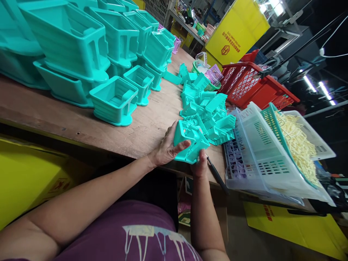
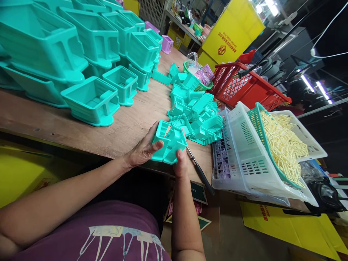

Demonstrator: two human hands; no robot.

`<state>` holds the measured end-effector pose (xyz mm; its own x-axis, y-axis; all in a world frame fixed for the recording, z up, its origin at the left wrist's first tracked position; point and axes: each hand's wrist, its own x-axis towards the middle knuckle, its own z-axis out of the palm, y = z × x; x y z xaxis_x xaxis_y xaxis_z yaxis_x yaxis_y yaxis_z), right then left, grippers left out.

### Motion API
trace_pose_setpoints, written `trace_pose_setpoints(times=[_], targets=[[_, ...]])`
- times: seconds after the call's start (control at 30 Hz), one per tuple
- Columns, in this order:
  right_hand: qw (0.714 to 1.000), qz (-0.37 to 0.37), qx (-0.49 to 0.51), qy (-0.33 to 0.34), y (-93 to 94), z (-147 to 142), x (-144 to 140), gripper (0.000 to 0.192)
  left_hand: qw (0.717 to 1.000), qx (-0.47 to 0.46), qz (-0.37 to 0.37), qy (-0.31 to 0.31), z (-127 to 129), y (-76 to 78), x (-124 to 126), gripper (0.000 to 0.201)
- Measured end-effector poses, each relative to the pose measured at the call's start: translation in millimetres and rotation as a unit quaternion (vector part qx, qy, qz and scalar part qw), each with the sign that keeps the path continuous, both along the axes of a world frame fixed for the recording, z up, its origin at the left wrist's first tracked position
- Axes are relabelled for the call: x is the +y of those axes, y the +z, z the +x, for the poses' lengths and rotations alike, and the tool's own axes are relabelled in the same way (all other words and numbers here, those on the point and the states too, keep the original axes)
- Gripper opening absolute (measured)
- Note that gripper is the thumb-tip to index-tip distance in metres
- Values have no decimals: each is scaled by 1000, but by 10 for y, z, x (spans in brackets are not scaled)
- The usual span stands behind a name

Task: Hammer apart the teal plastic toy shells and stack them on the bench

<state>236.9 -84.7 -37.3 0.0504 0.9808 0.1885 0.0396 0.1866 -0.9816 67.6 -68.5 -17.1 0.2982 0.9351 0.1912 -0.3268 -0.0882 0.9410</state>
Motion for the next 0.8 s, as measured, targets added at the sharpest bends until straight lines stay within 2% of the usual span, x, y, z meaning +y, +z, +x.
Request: trace_pose_setpoints(times=[0.17, 0.33, 0.57, 0.7, 0.8], targets=[[1000, -2, -5, -3, 15, -5, -13, 87, 999, 41, -2, -1, -11, -3, -9, 110], [999, 9, 22, 22, -12, 6, -25, 85, 996, 86, 17, 6, 3, -36, 14, 111], [998, 39, -6, 40, -40, 32, -46, 76, 993, 106, 49, -9, -15, -71, 39, 103], [996, 31, -21, 79, 9, 24, -47, 78, 992, 116, 45, -11, -31, -56, 43, 102], [994, 41, -55, 83, 60, 30, -52, 79, 991, 122, 54, -11, -23, -52, 53, 100]])
